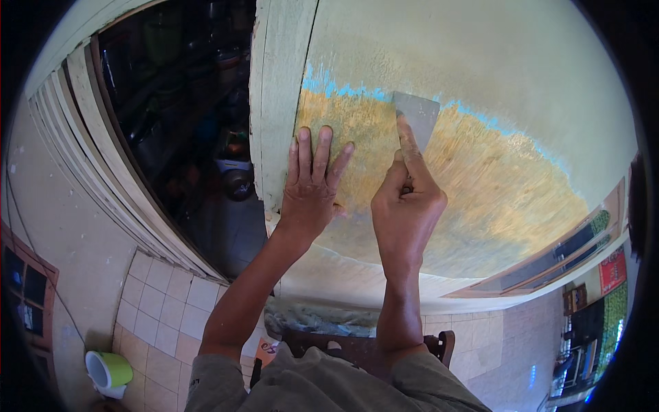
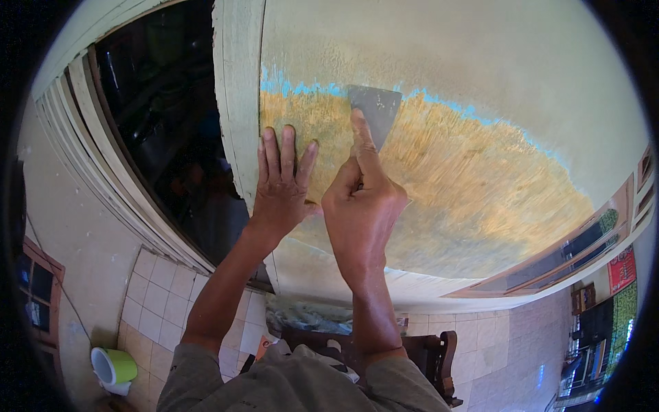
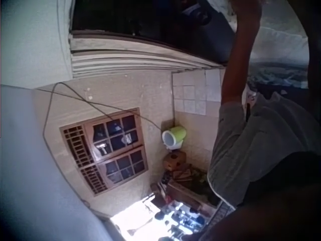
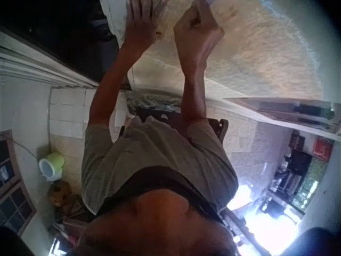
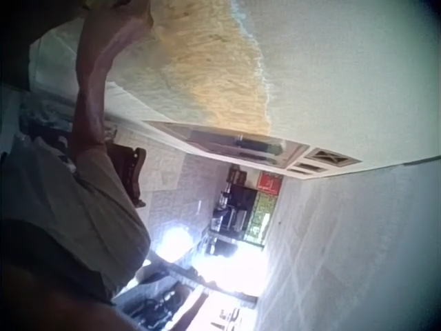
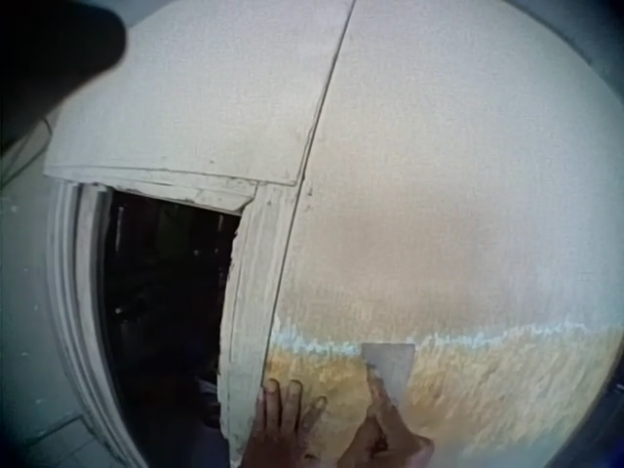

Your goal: Scraping old paint or plaster from an interior wall using a putty knife.

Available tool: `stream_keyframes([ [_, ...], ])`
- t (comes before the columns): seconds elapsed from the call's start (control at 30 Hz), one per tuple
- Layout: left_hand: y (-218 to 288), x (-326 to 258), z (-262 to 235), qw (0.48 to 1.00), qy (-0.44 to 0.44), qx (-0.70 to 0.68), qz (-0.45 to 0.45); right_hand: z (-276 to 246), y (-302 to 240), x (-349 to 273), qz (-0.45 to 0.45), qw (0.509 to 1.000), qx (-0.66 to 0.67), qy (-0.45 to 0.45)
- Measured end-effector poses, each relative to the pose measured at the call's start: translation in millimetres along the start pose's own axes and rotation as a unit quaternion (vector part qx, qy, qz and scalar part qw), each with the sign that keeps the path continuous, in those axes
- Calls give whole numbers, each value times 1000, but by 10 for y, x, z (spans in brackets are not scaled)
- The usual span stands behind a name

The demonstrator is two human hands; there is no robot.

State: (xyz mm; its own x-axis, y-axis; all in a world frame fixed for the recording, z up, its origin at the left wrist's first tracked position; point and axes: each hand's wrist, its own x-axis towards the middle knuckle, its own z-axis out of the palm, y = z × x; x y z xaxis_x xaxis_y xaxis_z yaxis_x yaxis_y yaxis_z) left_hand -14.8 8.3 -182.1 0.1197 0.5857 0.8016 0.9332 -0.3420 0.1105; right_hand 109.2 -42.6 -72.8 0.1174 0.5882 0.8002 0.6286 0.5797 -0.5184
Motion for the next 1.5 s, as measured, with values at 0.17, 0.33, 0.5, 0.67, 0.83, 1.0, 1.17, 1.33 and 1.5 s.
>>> stream_keyframes([
  [0.17,-1,-6,-22,1000,-8,-8,3,0,127,-194,-4,1000,-26,-16],
  [0.33,9,13,-22,1000,7,-9,3,4,-112,112,-4,1000,19,5],
  [0.5,-20,1,-31,1000,10,-6,7,34,87,-187,-12,1000,-12,-8],
  [0.67,-8,3,0,1000,19,12,10,60,-5,-69,-14,1000,-6,-5],
  [0.83,-30,-22,6,1000,17,7,9,34,105,-235,-22,999,-32,-26],
  [1.0,-32,7,58,1000,30,0,10,80,9,-79,-10,1000,2,-10],
  [1.17,-52,12,72,999,46,-1,12,98,127,-201,-17,1000,-2,-12],
  [1.33,-56,0,115,999,33,23,7,166,37,-101,-18,1000,3,6],
  [1.5,-25,-9,110,1000,24,7,9,101,160,-217,7,1000,-1,-18],
])
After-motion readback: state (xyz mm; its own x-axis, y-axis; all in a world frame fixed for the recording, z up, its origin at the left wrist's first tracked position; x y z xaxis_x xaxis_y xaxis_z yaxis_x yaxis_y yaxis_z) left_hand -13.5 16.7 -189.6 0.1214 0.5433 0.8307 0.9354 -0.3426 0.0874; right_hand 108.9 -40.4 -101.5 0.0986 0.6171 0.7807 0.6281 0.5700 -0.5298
